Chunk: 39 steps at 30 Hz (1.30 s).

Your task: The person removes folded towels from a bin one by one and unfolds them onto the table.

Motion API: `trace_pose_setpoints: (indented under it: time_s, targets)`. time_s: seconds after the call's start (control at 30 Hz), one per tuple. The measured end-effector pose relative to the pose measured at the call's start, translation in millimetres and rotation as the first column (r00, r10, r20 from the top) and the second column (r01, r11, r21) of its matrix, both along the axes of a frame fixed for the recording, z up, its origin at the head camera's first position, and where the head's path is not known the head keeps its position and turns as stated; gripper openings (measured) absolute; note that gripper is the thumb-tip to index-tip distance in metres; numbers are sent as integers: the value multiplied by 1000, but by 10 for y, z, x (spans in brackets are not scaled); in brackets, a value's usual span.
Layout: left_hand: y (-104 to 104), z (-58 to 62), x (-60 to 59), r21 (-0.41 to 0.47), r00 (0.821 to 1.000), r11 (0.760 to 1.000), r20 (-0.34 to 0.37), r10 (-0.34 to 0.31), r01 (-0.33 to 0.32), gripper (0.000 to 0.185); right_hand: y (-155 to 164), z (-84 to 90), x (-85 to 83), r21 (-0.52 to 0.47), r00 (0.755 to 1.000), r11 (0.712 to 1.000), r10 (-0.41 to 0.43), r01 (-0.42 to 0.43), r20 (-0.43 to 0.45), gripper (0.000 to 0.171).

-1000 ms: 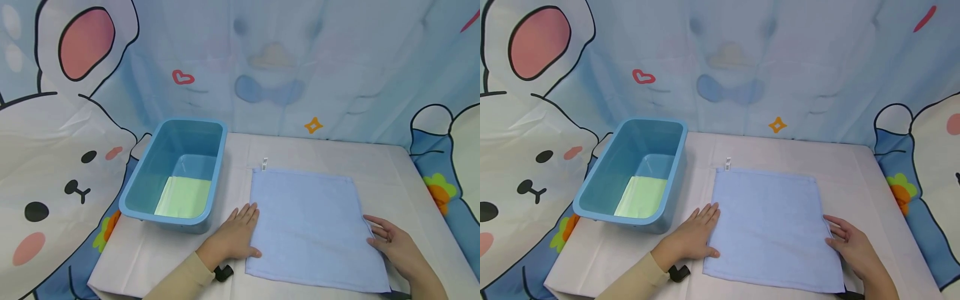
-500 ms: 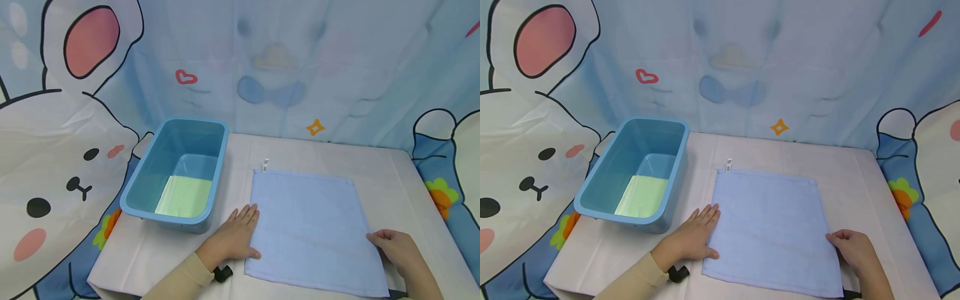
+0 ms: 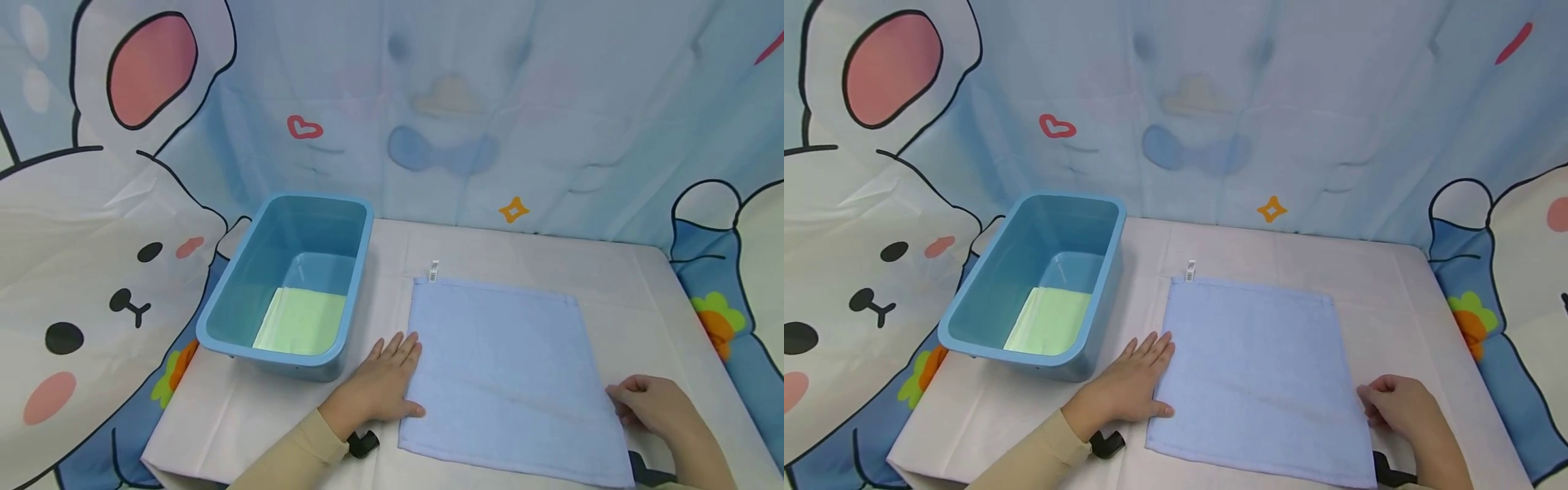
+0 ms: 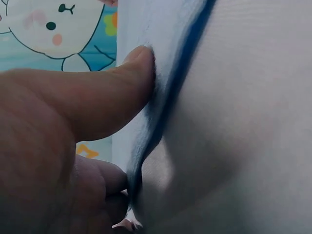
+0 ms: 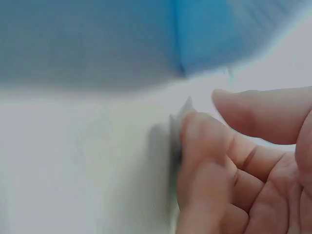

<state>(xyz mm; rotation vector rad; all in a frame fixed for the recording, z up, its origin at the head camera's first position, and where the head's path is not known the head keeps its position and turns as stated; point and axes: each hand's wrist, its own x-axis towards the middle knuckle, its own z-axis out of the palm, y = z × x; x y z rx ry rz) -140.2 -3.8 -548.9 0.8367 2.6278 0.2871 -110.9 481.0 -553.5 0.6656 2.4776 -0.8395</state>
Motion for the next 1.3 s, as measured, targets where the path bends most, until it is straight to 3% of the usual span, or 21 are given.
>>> trace_pose_setpoints:
  time_s: [0.13,0.27,0.4,0.47,0.5,0.57,0.67,0.73,0.8,0.93,1.03,1.1,1.3]
  targets:
    - [24,6,-38,5,999,999,-16,34,-33,105,100,57,-3,-4,995,995,-102,102,-24,47]
    - [63,29,-85,41,995,996,-52,84,-82,99,79,184,-16,17,987,992,-125,127,-103,53]
    - [148,96,-140,92,990,991,-93,109,-101,95,-161,382,-38,100,980,994,-27,47,-196,67]
    - [222,135,-170,97,986,990,-124,112,-100,93,-351,445,-45,159,963,987,64,-23,-261,74]
    - [266,154,-184,99,984,990,-140,111,-98,93,-453,458,-50,193,942,979,129,-70,-309,76]
    - [365,194,-212,98,981,991,-166,101,-86,92,-652,454,-58,260,862,948,281,-182,-422,76]
    - [537,218,-247,83,974,995,-219,66,-49,90,-921,414,-76,385,677,862,500,-329,-540,75]
    - [656,217,-261,73,967,997,-252,34,-16,89,-1064,360,-103,467,562,789,613,-400,-555,77]
    - [773,185,-271,48,958,999,-288,0,14,89,-1180,293,-128,532,496,720,693,-445,-524,80]
    - [973,93,-284,-3,943,997,-327,-70,73,89,-1347,155,-138,601,426,612,791,-514,-440,80]
    - [1081,24,-293,-27,938,994,-330,-108,105,92,-1422,89,-133,611,398,567,824,-553,-404,79]
    - [1133,-20,-298,-45,936,992,-327,-127,119,93,-1455,71,-139,596,400,559,829,-577,-390,79]
    - [1229,-68,-293,-92,954,986,-254,-161,142,97,-1499,50,-174,467,490,593,805,-656,-334,83]
